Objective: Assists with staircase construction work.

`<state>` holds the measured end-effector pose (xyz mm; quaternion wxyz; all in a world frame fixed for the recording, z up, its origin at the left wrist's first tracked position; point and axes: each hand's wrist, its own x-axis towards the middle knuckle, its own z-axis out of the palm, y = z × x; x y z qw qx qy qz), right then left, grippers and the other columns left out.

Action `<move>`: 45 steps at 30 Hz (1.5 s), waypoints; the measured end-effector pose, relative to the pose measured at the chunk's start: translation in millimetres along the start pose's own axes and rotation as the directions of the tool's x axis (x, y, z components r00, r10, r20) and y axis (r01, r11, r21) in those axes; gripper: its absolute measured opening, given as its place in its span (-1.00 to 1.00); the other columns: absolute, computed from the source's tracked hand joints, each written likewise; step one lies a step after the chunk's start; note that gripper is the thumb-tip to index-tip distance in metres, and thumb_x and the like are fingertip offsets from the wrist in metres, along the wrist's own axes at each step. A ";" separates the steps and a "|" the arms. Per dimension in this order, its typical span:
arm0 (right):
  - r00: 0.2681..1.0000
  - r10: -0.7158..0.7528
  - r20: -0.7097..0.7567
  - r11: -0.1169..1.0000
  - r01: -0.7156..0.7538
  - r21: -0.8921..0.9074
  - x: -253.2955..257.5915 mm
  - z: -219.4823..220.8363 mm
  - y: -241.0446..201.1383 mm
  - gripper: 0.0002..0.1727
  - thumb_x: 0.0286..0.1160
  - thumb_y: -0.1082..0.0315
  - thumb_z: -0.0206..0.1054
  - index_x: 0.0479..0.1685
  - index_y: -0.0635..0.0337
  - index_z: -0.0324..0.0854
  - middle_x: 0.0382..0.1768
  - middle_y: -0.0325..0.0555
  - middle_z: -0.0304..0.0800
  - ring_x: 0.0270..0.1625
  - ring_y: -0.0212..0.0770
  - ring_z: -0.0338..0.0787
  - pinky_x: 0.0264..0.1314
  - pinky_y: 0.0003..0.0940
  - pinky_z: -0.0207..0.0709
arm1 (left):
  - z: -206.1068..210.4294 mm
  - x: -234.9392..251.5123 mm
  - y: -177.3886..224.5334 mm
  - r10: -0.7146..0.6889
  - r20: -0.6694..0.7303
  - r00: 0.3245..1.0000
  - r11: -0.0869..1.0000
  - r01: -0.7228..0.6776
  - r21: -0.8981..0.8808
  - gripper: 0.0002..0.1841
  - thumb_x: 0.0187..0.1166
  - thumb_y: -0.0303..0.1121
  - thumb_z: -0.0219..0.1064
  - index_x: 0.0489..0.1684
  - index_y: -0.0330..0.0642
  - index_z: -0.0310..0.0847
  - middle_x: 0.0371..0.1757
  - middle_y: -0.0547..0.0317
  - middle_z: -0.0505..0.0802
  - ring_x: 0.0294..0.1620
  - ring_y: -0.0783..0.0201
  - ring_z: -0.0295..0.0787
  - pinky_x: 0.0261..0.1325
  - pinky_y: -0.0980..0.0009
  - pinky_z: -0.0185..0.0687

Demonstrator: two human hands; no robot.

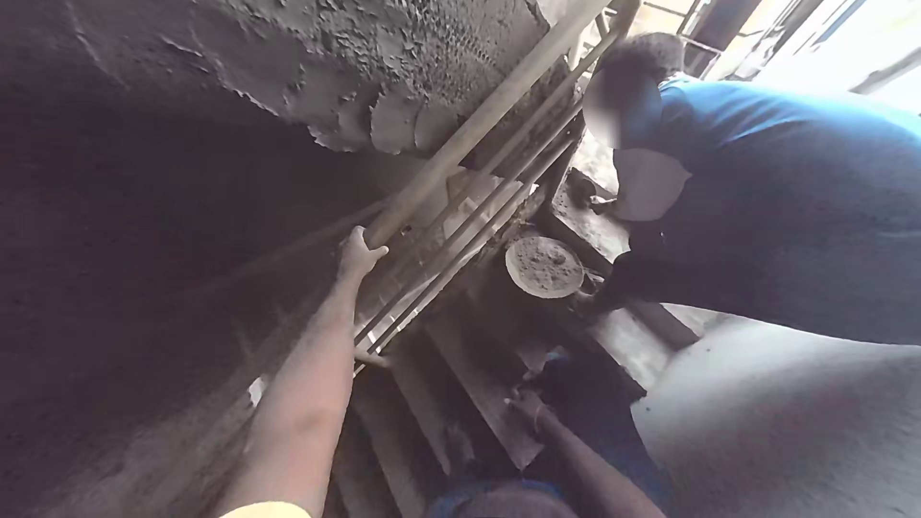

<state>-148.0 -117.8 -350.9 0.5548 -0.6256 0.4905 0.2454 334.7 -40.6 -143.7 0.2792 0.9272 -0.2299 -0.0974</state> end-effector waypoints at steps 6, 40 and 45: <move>0.999 0.023 0.022 0.999 -0.024 0.027 -3.8 -1.9 -4.1 -0.35 0.68 -0.05 0.33 0.52 0.31 0.48 0.26 0.27 0.71 0.24 0.10 0.74 0.36 0.09 0.56 | 0.4 -3.2 2.6 -0.025 -0.011 1.000 0.999 0.025 0.021 -0.26 0.36 -0.17 0.67 0.51 -0.27 0.43 0.29 -0.48 0.72 0.36 -0.45 0.65 0.38 -0.46 0.44; 0.999 0.024 0.031 1.000 -0.024 0.007 -10.5 -0.3 -6.3 -0.41 0.70 -0.08 0.26 0.44 0.23 0.50 -0.03 0.08 0.71 -0.13 -0.06 0.69 0.02 -0.02 0.59 | -6.0 -7.0 11.7 -0.056 0.024 0.998 0.997 0.055 0.050 -0.25 0.37 -0.16 0.66 0.54 -0.25 0.42 0.33 -0.45 0.71 0.43 -0.42 0.60 0.47 -0.44 0.35; 1.000 0.009 0.004 1.000 -0.009 0.005 2.5 3.0 4.1 -0.38 0.66 -0.13 0.30 0.37 0.24 0.56 -0.04 0.15 0.74 -0.09 0.03 0.74 0.04 0.08 0.62 | -4.6 -4.2 8.6 -0.035 0.024 0.999 0.999 0.034 0.030 -0.26 0.35 -0.20 0.67 0.51 -0.30 0.43 0.31 -0.45 0.72 0.41 -0.39 0.63 0.46 -0.38 0.41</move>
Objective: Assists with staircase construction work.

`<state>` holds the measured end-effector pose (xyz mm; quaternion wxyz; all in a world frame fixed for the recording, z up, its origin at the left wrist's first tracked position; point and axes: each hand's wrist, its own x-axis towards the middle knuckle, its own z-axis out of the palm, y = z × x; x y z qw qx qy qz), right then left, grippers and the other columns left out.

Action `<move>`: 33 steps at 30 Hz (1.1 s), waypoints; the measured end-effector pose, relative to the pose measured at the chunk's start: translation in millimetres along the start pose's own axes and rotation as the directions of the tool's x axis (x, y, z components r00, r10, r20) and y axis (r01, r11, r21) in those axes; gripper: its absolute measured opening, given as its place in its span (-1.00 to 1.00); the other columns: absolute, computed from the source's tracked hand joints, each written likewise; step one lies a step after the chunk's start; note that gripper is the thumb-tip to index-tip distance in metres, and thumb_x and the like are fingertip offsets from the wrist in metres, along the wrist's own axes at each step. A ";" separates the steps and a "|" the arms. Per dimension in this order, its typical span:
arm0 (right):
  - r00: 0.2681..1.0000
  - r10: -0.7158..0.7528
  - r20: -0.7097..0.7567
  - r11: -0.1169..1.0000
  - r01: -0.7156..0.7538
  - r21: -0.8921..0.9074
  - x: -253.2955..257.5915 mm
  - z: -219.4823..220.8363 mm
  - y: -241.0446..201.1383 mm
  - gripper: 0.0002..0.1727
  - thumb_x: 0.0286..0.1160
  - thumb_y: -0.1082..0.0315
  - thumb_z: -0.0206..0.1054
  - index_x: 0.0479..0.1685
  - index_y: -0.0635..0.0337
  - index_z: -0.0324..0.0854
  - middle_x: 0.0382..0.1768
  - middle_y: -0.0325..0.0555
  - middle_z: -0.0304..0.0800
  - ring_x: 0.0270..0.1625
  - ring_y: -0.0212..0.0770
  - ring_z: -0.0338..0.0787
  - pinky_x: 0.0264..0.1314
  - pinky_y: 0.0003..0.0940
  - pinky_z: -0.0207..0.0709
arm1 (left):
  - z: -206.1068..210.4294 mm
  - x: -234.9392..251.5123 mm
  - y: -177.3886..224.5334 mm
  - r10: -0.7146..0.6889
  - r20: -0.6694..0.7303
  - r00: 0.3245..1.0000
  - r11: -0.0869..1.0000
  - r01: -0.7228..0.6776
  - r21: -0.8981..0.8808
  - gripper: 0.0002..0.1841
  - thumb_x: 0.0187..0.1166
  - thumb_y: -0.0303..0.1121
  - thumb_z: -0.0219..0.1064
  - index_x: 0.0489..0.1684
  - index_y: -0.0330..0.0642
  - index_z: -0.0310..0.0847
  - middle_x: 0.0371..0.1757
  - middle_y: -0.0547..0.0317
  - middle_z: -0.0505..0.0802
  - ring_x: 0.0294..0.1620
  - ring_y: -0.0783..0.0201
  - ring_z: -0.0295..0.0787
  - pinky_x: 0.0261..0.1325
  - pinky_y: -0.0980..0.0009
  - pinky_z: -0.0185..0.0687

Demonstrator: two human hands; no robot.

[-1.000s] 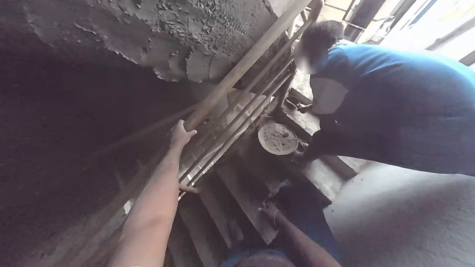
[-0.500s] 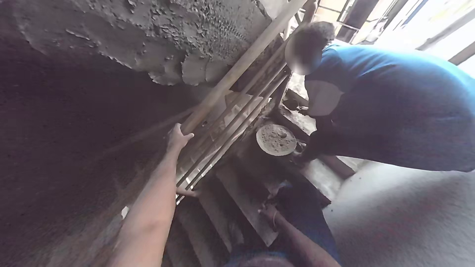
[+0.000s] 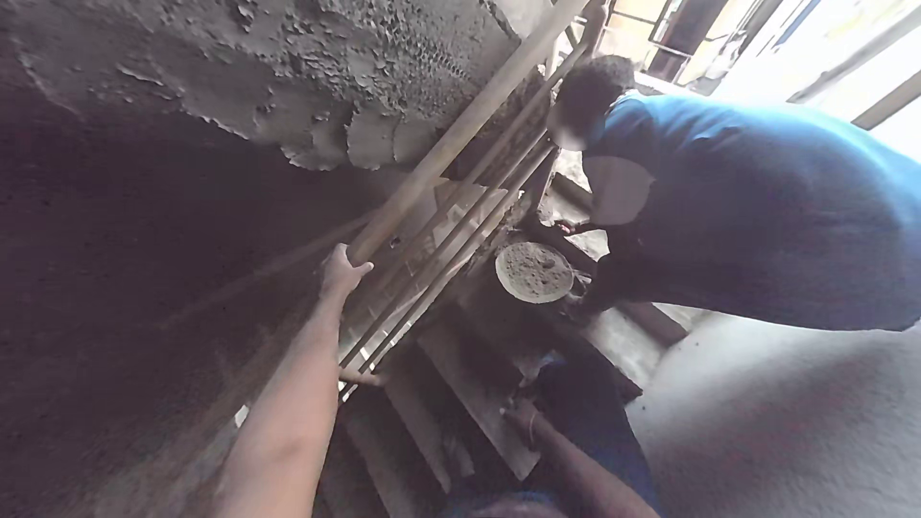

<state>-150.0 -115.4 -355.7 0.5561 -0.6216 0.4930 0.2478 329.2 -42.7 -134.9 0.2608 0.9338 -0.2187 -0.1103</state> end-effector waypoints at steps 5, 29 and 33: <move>1.000 -0.027 0.003 0.999 0.027 -0.025 -27.4 -7.2 -16.6 -0.39 0.72 -0.11 0.24 0.35 0.31 0.57 -0.02 0.15 0.73 -0.08 -0.01 0.71 0.11 0.02 0.58 | -0.8 0.8 0.0 0.000 0.000 1.000 1.000 0.000 -0.017 -0.23 0.34 -0.22 0.68 0.52 -0.34 0.41 0.33 -0.48 0.69 0.44 -0.42 0.59 0.49 -0.39 0.38; 0.998 -0.050 0.022 0.996 0.048 0.071 -3.7 -2.8 2.1 -0.35 0.67 -0.13 0.29 0.46 0.23 0.53 0.11 0.20 0.75 0.07 0.07 0.76 0.20 0.12 0.60 | 0.6 1.7 -3.0 0.054 0.001 0.999 0.999 -0.054 0.007 -0.18 0.36 -0.21 0.65 0.60 -0.36 0.34 0.43 -0.45 0.65 0.53 -0.34 0.54 0.58 -0.29 0.34; 0.999 -0.048 0.015 0.999 0.048 0.025 -1.4 -1.6 1.4 -0.36 0.70 -0.16 0.24 0.42 0.24 0.56 0.09 0.21 0.75 0.06 0.10 0.75 0.18 0.15 0.58 | 0.1 -0.2 -1.1 0.047 -0.001 0.999 0.999 -0.047 0.005 -0.20 0.36 -0.21 0.65 0.59 -0.33 0.36 0.42 -0.42 0.66 0.50 -0.31 0.58 0.55 -0.27 0.39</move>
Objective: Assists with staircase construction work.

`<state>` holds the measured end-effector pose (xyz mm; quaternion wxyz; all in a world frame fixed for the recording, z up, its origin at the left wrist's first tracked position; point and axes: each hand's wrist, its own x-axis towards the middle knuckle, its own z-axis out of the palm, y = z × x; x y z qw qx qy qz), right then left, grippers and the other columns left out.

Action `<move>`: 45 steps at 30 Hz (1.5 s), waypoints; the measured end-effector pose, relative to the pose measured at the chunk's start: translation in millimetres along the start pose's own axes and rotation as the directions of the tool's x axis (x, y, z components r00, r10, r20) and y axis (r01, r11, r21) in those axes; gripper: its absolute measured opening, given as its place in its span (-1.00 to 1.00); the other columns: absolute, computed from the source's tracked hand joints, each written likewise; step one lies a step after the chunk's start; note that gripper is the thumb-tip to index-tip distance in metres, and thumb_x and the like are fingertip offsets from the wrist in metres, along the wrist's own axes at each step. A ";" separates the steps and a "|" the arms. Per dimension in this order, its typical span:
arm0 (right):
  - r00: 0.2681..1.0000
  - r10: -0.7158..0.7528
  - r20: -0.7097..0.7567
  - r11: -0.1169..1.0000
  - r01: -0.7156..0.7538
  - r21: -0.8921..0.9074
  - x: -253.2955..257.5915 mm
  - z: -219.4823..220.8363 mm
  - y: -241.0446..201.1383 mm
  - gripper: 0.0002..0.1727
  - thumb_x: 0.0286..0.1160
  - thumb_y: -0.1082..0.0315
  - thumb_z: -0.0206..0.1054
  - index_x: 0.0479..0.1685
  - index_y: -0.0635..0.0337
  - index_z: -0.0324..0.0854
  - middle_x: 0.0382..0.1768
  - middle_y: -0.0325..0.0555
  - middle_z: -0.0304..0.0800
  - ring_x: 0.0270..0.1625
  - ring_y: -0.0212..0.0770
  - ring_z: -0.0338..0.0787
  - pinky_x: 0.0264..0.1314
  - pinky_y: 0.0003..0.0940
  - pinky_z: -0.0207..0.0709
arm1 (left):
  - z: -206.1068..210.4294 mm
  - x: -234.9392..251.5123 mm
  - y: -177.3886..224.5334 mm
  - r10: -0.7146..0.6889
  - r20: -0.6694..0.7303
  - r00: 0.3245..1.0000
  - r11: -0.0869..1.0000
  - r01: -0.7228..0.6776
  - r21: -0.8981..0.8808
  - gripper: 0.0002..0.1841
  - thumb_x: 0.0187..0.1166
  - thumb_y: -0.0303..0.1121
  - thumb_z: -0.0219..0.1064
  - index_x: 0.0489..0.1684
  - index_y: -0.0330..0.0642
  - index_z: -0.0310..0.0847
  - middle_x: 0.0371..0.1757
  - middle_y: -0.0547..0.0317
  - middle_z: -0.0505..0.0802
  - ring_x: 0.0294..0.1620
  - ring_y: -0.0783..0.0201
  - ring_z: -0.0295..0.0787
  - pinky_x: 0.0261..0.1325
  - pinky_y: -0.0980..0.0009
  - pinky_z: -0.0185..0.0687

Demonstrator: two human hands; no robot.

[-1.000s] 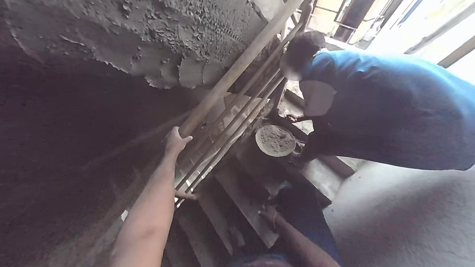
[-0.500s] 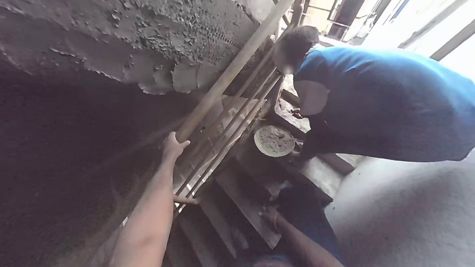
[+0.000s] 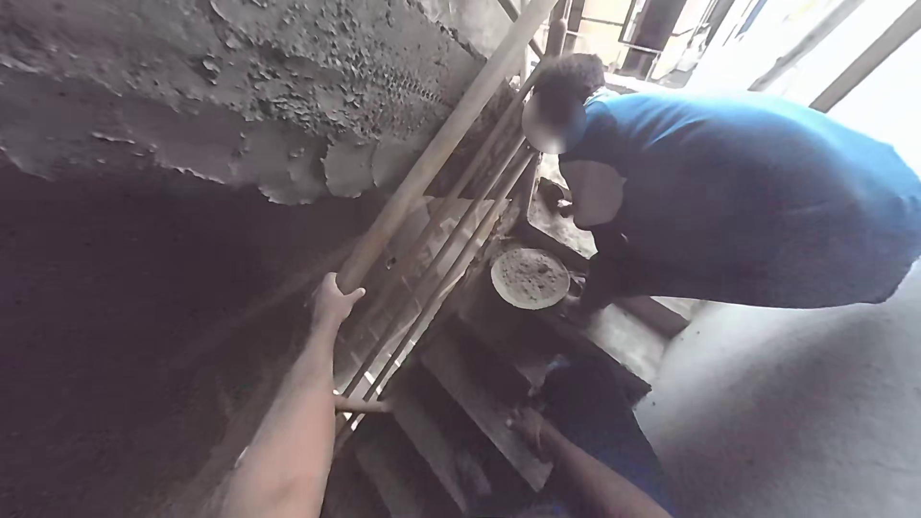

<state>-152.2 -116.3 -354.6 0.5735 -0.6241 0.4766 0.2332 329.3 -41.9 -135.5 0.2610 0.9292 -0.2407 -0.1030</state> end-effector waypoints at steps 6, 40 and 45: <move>1.000 0.006 0.026 1.000 -0.005 -0.024 -8.5 -4.3 -7.5 -0.37 0.76 -0.13 0.16 0.42 0.28 0.54 0.09 0.26 0.72 0.06 0.12 0.74 0.16 0.16 0.57 | 0.8 0.3 -0.6 0.003 -0.006 1.000 1.000 -0.003 -0.007 -0.22 0.35 -0.21 0.65 0.57 -0.33 0.38 0.39 -0.40 0.68 0.47 -0.30 0.60 0.53 -0.27 0.41; 0.996 0.082 0.039 0.993 -0.085 0.081 -27.5 -6.4 -17.2 -0.43 0.73 -0.12 0.18 0.30 0.24 0.52 -0.23 -0.05 0.59 -0.35 -0.20 0.56 -0.25 -0.19 0.54 | 1.7 -2.3 0.7 -0.010 -0.016 1.000 1.000 0.011 0.013 -0.22 0.36 -0.20 0.64 0.59 -0.28 0.38 0.40 -0.42 0.68 0.49 -0.34 0.58 0.54 -0.34 0.36; 0.999 -0.002 0.037 0.998 0.000 0.057 -7.3 -4.1 -4.5 -0.48 0.75 -0.08 0.18 0.26 0.22 0.56 -0.23 -0.02 0.64 -0.30 -0.15 0.61 -0.17 -0.10 0.57 | 2.2 -4.2 1.1 0.019 -0.034 0.999 1.000 -0.019 -0.006 -0.20 0.32 -0.22 0.67 0.58 -0.33 0.39 0.36 -0.46 0.69 0.46 -0.37 0.60 0.51 -0.35 0.39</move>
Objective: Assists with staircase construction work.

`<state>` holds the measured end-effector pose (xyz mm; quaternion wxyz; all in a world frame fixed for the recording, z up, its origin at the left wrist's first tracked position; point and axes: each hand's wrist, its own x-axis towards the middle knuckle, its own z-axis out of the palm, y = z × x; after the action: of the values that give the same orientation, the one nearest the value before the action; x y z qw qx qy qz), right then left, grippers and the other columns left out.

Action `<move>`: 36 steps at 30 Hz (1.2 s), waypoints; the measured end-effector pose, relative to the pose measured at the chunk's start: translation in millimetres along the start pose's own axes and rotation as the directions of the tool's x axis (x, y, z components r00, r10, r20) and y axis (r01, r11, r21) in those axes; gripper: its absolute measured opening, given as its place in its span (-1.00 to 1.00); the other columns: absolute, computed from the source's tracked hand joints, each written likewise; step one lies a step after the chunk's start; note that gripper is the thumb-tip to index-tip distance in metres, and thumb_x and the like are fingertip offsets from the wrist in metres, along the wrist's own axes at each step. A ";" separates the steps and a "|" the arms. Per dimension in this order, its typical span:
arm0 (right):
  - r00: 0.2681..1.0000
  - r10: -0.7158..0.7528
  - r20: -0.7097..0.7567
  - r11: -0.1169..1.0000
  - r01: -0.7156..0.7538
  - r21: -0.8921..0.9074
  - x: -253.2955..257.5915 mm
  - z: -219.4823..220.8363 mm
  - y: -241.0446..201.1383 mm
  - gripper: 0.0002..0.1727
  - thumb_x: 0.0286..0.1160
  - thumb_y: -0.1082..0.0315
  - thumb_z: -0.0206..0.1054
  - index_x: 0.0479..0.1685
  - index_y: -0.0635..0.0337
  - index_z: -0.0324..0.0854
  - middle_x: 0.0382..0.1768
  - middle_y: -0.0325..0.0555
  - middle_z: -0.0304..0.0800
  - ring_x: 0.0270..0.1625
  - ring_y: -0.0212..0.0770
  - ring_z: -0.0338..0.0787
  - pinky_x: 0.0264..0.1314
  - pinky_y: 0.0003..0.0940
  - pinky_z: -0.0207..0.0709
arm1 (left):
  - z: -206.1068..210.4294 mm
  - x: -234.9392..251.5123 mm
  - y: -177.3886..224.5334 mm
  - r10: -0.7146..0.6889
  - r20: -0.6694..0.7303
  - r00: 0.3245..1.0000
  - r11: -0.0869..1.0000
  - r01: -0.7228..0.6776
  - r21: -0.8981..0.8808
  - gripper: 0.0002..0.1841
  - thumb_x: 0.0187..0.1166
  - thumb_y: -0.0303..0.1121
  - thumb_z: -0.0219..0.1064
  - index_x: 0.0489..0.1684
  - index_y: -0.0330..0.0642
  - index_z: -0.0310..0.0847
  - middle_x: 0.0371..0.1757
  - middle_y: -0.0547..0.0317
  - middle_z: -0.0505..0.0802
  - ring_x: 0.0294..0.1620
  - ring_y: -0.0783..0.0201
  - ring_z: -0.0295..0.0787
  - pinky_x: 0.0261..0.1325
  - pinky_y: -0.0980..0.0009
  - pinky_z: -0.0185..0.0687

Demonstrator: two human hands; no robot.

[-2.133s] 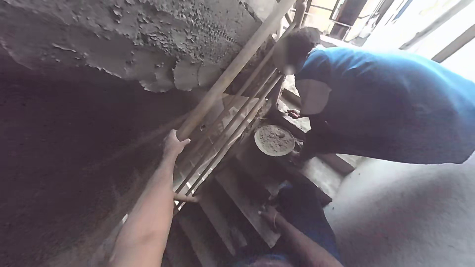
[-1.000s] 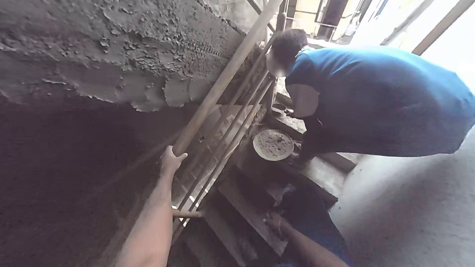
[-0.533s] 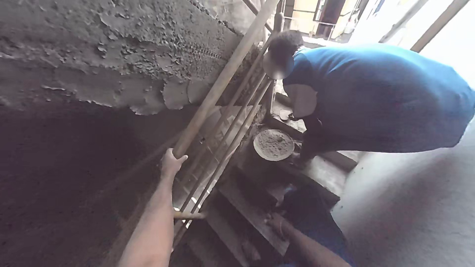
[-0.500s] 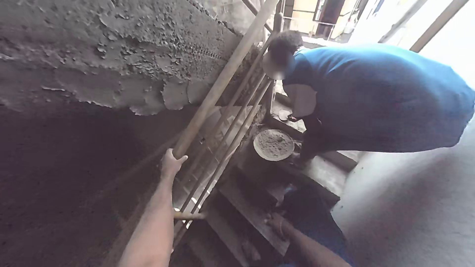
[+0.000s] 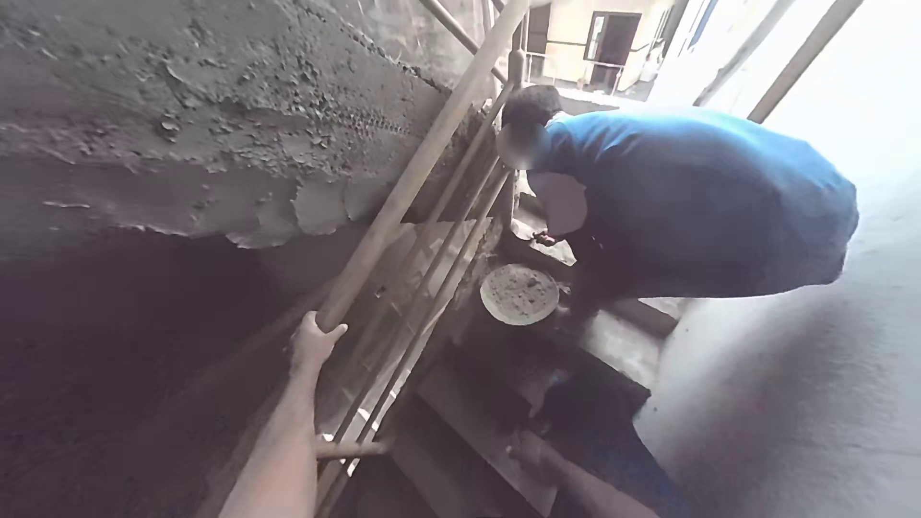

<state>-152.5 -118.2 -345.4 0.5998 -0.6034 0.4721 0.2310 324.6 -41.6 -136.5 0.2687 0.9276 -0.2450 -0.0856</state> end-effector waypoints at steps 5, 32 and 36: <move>0.999 0.022 0.025 1.000 -0.022 0.009 -23.5 -4.0 -15.2 -0.43 0.81 -0.04 0.13 0.43 0.31 0.48 -0.02 0.14 0.65 -0.14 -0.06 0.63 0.04 -0.02 0.55 | 1.5 1.6 -2.1 -0.002 -0.010 1.000 1.000 0.002 -0.014 -0.22 0.32 -0.27 0.67 0.56 -0.33 0.41 0.37 -0.46 0.69 0.47 -0.38 0.58 0.52 -0.35 0.37; 0.995 0.063 -0.077 0.997 -0.065 -0.028 11.6 6.3 -5.5 -0.49 0.80 -0.12 0.10 0.32 0.15 0.50 -0.29 0.01 0.64 -0.39 -0.05 0.66 -0.29 -0.04 0.59 | 12.0 1.1 -10.7 0.028 -0.124 0.992 1.000 -0.028 0.002 -0.21 0.36 -0.09 0.62 0.55 -0.32 0.44 0.37 -0.40 0.71 0.48 -0.33 0.59 0.59 -0.34 0.28; 0.969 -0.027 -0.245 0.999 0.030 0.011 12.3 6.0 -29.1 -0.42 0.64 0.03 0.38 0.46 0.24 0.47 0.02 0.25 0.78 -0.08 0.15 0.83 0.05 0.15 0.69 | 13.4 1.7 -13.7 -0.014 -0.121 0.993 0.999 0.018 0.037 -0.23 0.36 -0.01 0.62 0.51 -0.25 0.48 0.32 -0.35 0.75 0.42 -0.32 0.63 0.53 -0.38 0.31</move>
<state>-120.7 -121.0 -342.1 0.5445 -0.6296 0.5353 0.1429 327.8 -38.5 -155.2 0.2647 0.9379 -0.2225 -0.0270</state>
